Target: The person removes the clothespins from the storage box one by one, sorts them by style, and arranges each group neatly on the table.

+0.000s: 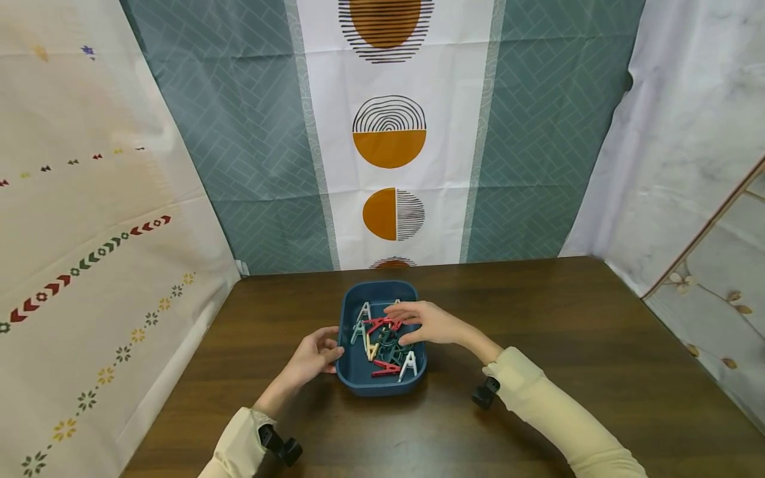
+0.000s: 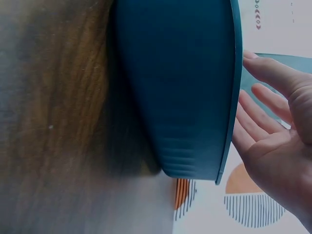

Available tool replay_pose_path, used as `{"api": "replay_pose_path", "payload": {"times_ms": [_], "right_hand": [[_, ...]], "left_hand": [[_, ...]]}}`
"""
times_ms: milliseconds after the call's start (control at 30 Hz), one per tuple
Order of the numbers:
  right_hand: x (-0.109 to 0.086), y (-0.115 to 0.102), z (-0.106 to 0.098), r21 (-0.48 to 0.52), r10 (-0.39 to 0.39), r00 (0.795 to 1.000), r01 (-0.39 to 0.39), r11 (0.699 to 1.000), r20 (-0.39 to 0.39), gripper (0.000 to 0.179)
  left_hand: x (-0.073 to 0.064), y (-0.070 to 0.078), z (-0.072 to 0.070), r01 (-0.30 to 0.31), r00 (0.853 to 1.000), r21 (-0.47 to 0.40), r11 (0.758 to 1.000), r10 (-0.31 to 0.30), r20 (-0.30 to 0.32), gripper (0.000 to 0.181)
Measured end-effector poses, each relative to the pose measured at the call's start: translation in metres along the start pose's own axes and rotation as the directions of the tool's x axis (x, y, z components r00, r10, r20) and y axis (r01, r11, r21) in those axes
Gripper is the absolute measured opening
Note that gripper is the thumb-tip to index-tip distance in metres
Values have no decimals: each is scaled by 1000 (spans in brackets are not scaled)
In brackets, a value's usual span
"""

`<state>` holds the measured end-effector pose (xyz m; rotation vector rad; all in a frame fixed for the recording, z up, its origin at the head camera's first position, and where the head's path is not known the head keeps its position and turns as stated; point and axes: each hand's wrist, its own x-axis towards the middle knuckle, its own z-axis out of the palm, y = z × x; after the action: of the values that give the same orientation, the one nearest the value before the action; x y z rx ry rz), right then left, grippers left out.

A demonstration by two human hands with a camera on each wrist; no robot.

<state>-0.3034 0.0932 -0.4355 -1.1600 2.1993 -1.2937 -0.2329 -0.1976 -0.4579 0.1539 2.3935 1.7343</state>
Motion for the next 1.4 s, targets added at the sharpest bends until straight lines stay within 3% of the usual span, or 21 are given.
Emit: {"api": "replay_pose_path", "payload": {"times_ms": [300, 567, 933, 1133, 1400], "right_hand": [[15, 0, 3, -51, 58, 996, -55, 997, 71, 60], [25, 0, 7, -200, 120, 988, -98, 975, 99, 61], [41, -6, 19, -458, 187, 974, -109, 882, 129, 62], [44, -3, 23, -479, 226, 968, -149, 865, 107, 61], [47, -2, 24, -434, 201, 976, -145, 889, 85, 64]], "left_hand": [[-2, 2, 0, 9, 1000, 12, 1000, -9, -1, 51], [-4, 4, 2, 16, 1000, -2, 1000, -16, -4, 50], [-2, 1, 1, 22, 1000, -4, 1000, -22, 3, 51], [-2, -1, 1, 27, 1000, -14, 1000, -27, -7, 51], [-1, -1, 1, 36, 999, -19, 999, -36, 0, 51]]}}
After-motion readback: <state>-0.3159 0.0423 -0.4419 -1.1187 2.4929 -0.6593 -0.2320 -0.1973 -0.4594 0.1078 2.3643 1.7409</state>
